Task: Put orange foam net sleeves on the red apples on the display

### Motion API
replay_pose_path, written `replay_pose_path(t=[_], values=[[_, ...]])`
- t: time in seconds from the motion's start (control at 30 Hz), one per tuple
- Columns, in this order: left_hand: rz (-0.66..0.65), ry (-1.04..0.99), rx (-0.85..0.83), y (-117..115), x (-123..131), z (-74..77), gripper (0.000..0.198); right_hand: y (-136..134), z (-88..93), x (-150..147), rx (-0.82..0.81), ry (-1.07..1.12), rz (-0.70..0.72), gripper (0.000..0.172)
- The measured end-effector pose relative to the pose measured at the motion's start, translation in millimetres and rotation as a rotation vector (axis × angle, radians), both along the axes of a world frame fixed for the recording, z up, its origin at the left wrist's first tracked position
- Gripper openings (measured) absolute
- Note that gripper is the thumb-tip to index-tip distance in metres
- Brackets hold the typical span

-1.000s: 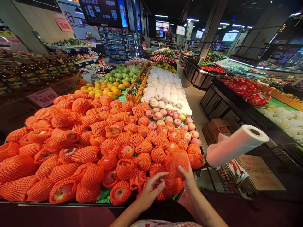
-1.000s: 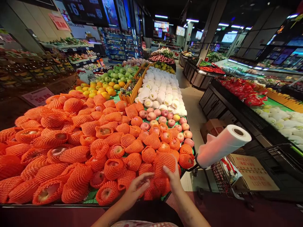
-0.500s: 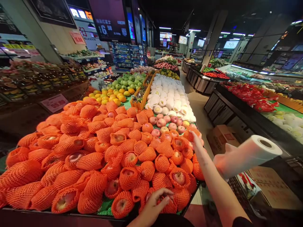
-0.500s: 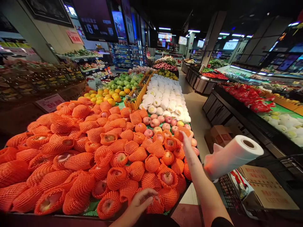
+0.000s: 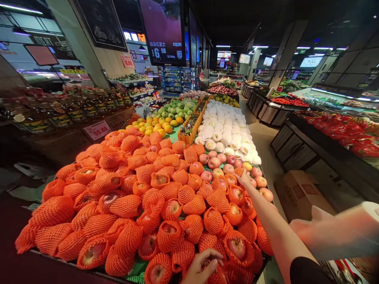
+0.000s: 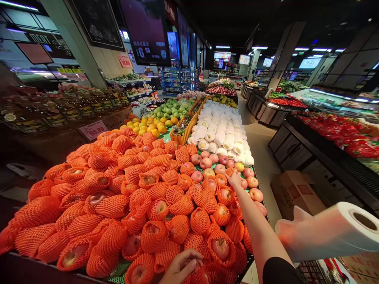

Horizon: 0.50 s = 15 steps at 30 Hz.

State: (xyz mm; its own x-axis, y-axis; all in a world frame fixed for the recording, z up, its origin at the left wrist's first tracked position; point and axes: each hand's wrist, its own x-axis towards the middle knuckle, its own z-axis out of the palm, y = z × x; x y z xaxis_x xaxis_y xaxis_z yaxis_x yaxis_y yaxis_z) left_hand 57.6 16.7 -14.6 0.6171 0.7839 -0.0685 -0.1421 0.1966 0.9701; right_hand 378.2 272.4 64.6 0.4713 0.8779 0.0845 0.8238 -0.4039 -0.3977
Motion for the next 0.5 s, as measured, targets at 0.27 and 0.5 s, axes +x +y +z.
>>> replay_pose_path(t=[0.27, 0.5], values=[[-0.013, 0.009, -0.010, 2, 9, 3.3, 0.053, 0, -22.2, 18, -0.185, -0.188, 0.056, 0.063], [0.096, 0.007, 0.007, -3, 7, 24.7, 0.044, -5, -28.8, 4, -0.172, -0.229, -0.002, 0.064]])
